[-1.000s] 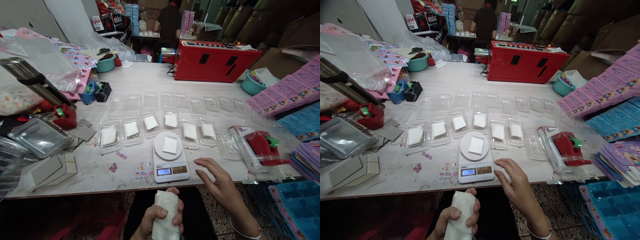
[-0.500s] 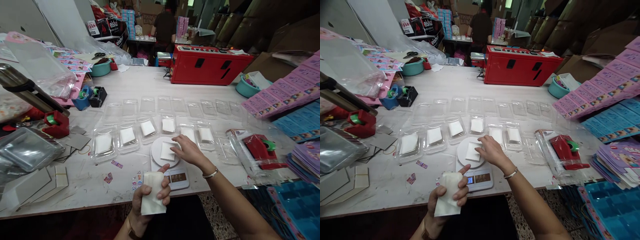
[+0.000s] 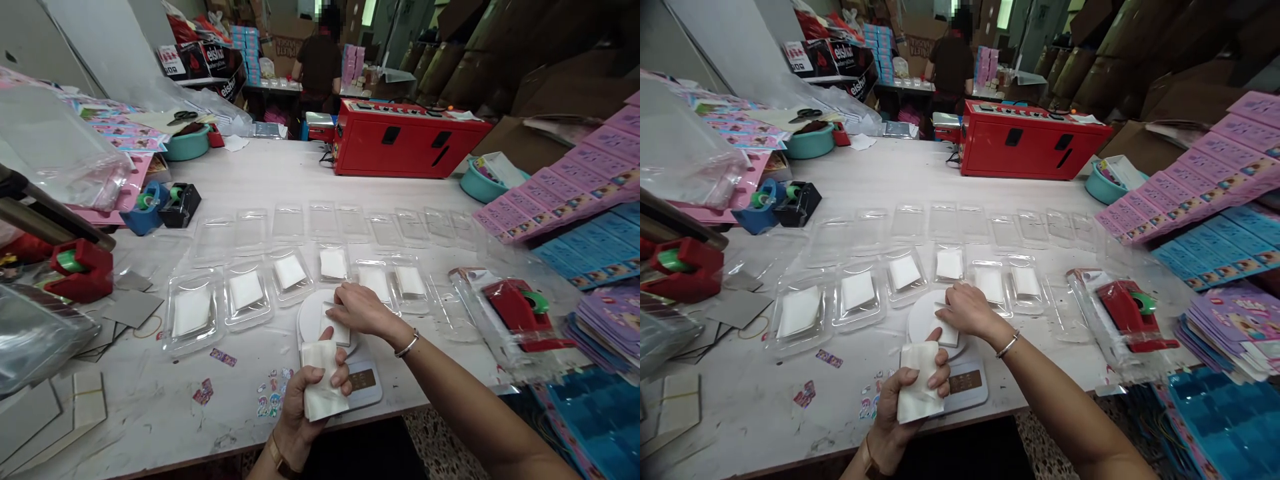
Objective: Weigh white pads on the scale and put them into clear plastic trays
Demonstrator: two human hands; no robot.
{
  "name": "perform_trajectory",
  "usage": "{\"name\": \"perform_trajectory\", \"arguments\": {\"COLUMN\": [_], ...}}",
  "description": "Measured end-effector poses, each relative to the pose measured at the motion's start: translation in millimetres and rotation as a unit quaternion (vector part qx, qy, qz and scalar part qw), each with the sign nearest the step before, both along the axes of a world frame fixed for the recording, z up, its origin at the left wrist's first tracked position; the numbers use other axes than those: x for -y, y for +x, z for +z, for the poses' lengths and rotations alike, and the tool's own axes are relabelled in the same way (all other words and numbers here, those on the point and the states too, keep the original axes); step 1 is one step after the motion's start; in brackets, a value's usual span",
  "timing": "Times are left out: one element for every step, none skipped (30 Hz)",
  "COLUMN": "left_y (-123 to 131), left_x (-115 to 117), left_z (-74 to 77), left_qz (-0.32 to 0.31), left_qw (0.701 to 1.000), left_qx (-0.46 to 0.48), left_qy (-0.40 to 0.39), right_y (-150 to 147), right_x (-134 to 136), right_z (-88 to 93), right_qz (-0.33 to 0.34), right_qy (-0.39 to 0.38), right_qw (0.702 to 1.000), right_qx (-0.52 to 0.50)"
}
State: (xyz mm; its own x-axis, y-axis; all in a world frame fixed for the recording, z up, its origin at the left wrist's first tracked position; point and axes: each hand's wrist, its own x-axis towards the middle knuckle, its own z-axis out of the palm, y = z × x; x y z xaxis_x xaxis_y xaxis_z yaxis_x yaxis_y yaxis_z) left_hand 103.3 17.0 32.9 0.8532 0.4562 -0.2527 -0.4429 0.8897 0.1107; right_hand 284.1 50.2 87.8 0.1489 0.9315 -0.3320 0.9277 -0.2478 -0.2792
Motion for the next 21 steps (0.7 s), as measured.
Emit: {"name": "perform_trajectory", "arguments": {"left_y": [0, -1, -1, -1, -2, -2, -2, -2, -2, -2, -1, -1, -1, -1, -1, -1, -2, -3, -5, -7, -9], "left_x": [0, 1, 1, 1, 1, 2, 2, 2, 3, 3, 3, 3, 3, 3, 3, 3, 4, 4, 5, 5, 4], "left_z": [-0.2, -0.3, -0.4, -0.6, -1.0, -1.4, -1.8, -2.2, -2.5, -2.6, -2.3, -1.7, -0.7, 0.6, 2.0, 3.3, 4.1, 4.1, 3.0, 0.6, -3.2], "left_qz": [-0.001, -0.001, -0.002, -0.005, -0.008, -0.012, -0.015, -0.017, -0.017, -0.015, -0.015, -0.015, -0.017, -0.020, -0.023, -0.025, -0.027, -0.028, -0.032, -0.037, -0.044], "left_qw": [1.000, 1.000, 1.000, 1.000, 1.000, 1.000, 1.000, 0.999, 0.999, 0.999, 0.999, 0.999, 0.999, 0.999, 0.998, 0.998, 0.998, 0.997, 0.997, 0.997, 0.996], "left_qx": [-0.002, -0.003, -0.003, -0.003, -0.003, -0.003, -0.003, -0.004, -0.006, -0.008, -0.011, -0.014, -0.016, -0.019, -0.022, -0.026, -0.031, -0.034, -0.036, -0.037, -0.029], "left_qy": [0.003, 0.005, 0.008, 0.012, 0.017, 0.022, 0.027, 0.030, 0.031, 0.030, 0.031, 0.034, 0.039, 0.045, 0.050, 0.055, 0.058, 0.059, 0.060, 0.063, 0.070], "right_y": [-1, -2, -2, -3, -2, -2, -1, 0, 1, 2, 3, 3, 3, 3, 3, 3, 2, 1, 2, 3, 5], "right_x": [0, 1, 1, 1, 0, 0, -1, -2, -3, -3, -4, -5, -5, -5, -6, -6, -6, -6, -5, -3, 0], "right_z": [1.7, 3.4, 5.0, 6.3, 7.1, 7.5, 7.6, 7.4, 7.0, 6.6, 6.0, 5.3, 4.6, 3.7, 2.6, 1.5, 0.4, -0.7, -1.6, -2.3, -2.7], "right_qz": [-0.001, -0.001, -0.002, -0.003, -0.003, -0.003, -0.002, 0.001, 0.004, 0.008, 0.013, 0.019, 0.024, 0.030, 0.034, 0.036, 0.036, 0.035, 0.034, 0.032, 0.030], "right_qy": [-0.007, -0.014, -0.022, -0.030, -0.037, -0.044, -0.049, -0.053, -0.055, -0.056, -0.057, -0.057, -0.057, -0.057, -0.055, -0.053, -0.050, -0.046, -0.041, -0.036, -0.031], "right_qw": [1.000, 1.000, 1.000, 0.999, 0.999, 0.998, 0.998, 0.997, 0.997, 0.997, 0.996, 0.996, 0.995, 0.995, 0.994, 0.994, 0.993, 0.992, 0.991, 0.990, 0.988], "right_qx": [-0.004, -0.010, -0.017, -0.024, -0.031, -0.038, -0.044, -0.049, -0.054, -0.059, -0.064, -0.069, -0.075, -0.081, -0.088, -0.094, -0.101, -0.109, -0.119, -0.131, -0.145]}}
